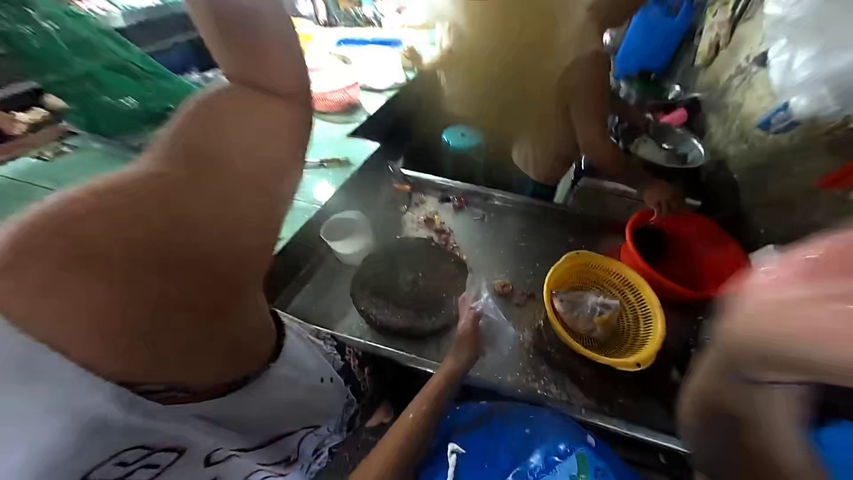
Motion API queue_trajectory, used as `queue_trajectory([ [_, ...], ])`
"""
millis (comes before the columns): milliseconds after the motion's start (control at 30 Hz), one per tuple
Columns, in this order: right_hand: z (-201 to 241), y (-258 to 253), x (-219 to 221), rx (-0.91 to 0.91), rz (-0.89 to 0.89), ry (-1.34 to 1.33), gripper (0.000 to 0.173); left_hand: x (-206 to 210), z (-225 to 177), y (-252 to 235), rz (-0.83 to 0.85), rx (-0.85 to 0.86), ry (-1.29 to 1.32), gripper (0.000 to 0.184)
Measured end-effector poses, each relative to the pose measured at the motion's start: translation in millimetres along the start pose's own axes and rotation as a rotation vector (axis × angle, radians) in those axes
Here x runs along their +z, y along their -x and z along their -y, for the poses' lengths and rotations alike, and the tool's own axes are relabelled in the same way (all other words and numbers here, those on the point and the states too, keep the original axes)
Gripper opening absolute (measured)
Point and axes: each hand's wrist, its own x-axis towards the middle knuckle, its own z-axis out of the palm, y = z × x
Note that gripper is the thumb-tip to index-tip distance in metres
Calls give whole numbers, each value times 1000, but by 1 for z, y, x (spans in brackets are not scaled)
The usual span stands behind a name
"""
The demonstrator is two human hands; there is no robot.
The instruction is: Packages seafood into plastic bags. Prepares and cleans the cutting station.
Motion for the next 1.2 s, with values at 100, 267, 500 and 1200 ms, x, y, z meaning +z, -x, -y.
queue_trajectory([
  [100,-71,98,105,543,429,-209,91,15,-2,-2,147,166,-249,85],
  [267,-116,157,114,866,368,-284,30,16,-12,5,114,315,-581,98],
  [500,-129,152,22,859,359,-499,37,42,4,-17,730,57,-333,22],
  [1200,-155,236,-63,1048,-217,74,50,99,41,17,286,-274,-132,53],
])
